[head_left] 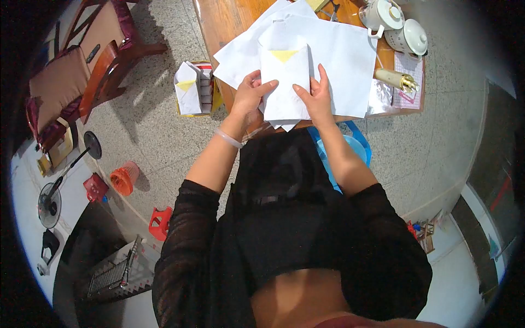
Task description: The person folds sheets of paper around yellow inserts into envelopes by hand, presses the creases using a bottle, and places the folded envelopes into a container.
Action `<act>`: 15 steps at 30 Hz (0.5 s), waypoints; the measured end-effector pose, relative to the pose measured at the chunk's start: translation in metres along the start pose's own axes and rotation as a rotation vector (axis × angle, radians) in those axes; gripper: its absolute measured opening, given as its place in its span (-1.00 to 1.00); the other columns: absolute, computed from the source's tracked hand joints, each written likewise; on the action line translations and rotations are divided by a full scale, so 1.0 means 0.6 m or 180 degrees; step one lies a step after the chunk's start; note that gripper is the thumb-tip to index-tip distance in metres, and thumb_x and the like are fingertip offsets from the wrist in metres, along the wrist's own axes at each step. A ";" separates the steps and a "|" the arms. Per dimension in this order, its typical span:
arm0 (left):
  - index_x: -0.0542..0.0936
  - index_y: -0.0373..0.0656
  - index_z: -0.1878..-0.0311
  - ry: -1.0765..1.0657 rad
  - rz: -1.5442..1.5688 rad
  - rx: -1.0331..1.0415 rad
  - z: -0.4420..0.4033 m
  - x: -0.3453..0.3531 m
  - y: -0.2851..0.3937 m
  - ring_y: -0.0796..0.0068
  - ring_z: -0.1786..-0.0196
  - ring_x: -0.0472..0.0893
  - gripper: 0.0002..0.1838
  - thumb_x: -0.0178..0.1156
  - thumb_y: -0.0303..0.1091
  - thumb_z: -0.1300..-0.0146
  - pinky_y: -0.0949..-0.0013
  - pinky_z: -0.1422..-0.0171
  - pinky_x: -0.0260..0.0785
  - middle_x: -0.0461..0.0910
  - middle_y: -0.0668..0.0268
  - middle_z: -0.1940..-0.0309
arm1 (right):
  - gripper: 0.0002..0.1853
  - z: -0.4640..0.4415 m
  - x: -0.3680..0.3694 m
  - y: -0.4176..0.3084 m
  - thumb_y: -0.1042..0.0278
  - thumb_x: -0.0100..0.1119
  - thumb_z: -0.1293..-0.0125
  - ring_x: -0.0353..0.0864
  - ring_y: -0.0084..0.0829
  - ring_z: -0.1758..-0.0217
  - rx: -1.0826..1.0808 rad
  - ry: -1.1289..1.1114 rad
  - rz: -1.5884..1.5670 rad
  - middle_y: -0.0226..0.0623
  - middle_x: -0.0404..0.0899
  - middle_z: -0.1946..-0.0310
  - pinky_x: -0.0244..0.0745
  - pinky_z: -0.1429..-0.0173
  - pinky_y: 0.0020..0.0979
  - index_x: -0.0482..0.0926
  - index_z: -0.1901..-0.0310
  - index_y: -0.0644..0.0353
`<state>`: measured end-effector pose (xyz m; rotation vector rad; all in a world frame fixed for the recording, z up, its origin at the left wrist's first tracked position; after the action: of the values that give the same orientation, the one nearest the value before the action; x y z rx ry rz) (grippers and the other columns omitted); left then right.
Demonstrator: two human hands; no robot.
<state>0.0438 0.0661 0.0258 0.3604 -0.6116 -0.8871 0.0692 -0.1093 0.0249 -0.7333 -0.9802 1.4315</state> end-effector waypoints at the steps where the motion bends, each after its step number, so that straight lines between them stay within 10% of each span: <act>1: 0.11 -0.41 -0.44 -0.0038 0.0123 -0.0051 0.016 0.007 0.011 0.30 -0.06 0.62 -0.10 0.43 -0.57 -0.10 0.32 -0.13 0.53 0.56 0.09 -0.08 | 0.06 0.005 0.002 -0.014 0.52 0.33 -0.25 0.51 -0.20 -0.26 0.0158 -0.0125 -0.0415 0.18 0.42 -0.24 0.46 -0.30 -0.28 -0.31 -0.54 0.29; 8: 0.20 -0.25 -0.45 -0.0581 0.0496 0.0178 0.060 0.021 0.060 0.48 0.00 0.62 -0.16 0.42 -0.44 -0.15 0.44 -0.10 0.48 0.62 0.27 0.01 | 0.13 0.023 -0.003 -0.099 0.56 0.39 -0.14 0.52 -0.25 -0.26 -0.0089 -0.0932 0.0012 0.06 0.40 -0.27 0.46 -0.30 -0.31 -0.26 -0.56 0.22; 10: 0.26 -0.24 -0.43 -0.0521 0.0226 0.0511 0.045 0.005 0.103 0.69 0.21 0.54 -0.20 0.44 -0.30 -0.19 0.58 0.18 0.32 0.64 0.40 0.14 | 0.18 0.032 -0.002 -0.128 0.54 0.44 -0.10 0.60 -0.27 -0.16 0.0059 -0.1151 0.0247 0.05 0.51 -0.15 0.53 -0.20 -0.31 -0.29 -0.58 0.15; 15: 0.38 -0.27 -0.37 -0.0422 -0.0558 0.1294 0.063 0.036 0.243 0.49 0.08 0.68 -0.38 0.35 -0.35 -0.28 0.47 -0.03 0.52 0.69 0.20 0.05 | 0.22 0.051 0.004 -0.163 0.57 0.45 -0.09 0.68 -0.36 0.05 0.0344 -0.1604 0.0538 0.00 0.65 0.07 0.56 -0.02 -0.39 -0.31 -0.59 0.05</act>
<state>0.1195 0.1329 0.1399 0.7343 -0.8963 -0.9574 0.0869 -0.1157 0.1257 -0.3847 -1.2309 1.8533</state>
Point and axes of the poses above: each hand's wrist, its own z-axis away from the middle knuckle, its own x-axis out of the palm, y = z × x, the point moved 4 cm from there along -z, towards the middle knuckle
